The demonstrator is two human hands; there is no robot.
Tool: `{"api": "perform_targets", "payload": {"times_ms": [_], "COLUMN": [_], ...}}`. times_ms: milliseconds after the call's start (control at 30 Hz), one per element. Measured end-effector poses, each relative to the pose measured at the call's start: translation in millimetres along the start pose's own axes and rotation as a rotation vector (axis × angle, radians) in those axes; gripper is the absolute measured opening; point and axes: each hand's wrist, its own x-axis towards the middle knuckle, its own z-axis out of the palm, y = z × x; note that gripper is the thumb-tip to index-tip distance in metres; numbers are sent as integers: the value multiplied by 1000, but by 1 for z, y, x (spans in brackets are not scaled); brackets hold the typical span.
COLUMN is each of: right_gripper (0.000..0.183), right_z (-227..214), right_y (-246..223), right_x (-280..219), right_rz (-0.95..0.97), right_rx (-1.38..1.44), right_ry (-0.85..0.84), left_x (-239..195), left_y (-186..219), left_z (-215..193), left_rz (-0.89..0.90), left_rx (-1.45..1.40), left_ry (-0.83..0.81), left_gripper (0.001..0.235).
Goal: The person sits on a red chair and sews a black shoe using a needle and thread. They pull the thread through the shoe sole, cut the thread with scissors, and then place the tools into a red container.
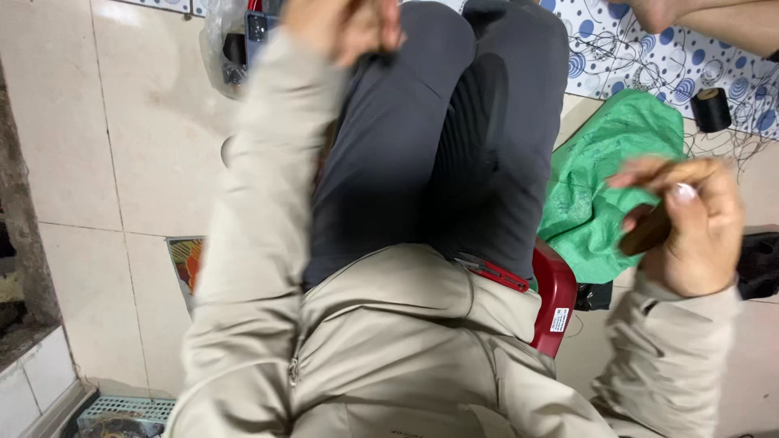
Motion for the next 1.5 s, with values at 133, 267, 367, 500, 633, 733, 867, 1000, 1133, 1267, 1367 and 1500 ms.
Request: {"api": "perform_targets", "payload": {"times_ms": [133, 267, 367, 500, 633, 733, 867, 1000, 1133, 1267, 1367, 1500], "right_gripper": [22, 36, 40, 38, 40, 41, 41, 39, 34, 19, 11, 18], "right_z": [-1, 24, 49, 53, 50, 46, 42, 44, 58, 55, 61, 63], "right_y": [-29, -35, -44, -37, -36, -38, -44, -59, -72, -35, -18, -14], "right_x": [3, 8, 17, 25, 28, 31, 36, 45, 59, 59, 50, 40], "right_rz": [-384, -455, -425, -504, -516, -586, -594, -693, -634, -654, -605, -519], "right_rx": [-763, -1094, -1395, -1460, -1525, -1600, -1631, -1780, -1777, -1496, -1437, -1412], "right_ry": [-68, -313, -430, -443, -460, -478, -510, -590, -725, -732, -615, -486], "left_x": [-48, -93, -131, -139, -132, -128, -121, -116, -112, -111, -111, -116], "left_y": [16, 72, 128, 128, 124, 123, 121, 115, 112, 116, 114, 117], "left_z": [-21, 20, 49, 78, 83, 83, 90, 103, 114, 112, 117, 111], "left_rz": [45, 153, 169, 136, 93, 125, 115, 171, 255, 164, 180, 227], "left_rx": [212, 457, -352, -205, -230, -290, -270, -268, -264, -295, -287, -283], "left_ry": [-170, 151, -271, -330, -379, -419, -452, -474, -437, -466, -464, -377], "left_gripper": [39, 53, 78, 70, 101, 104, 110, 106, 106, 104, 103, 68]}}
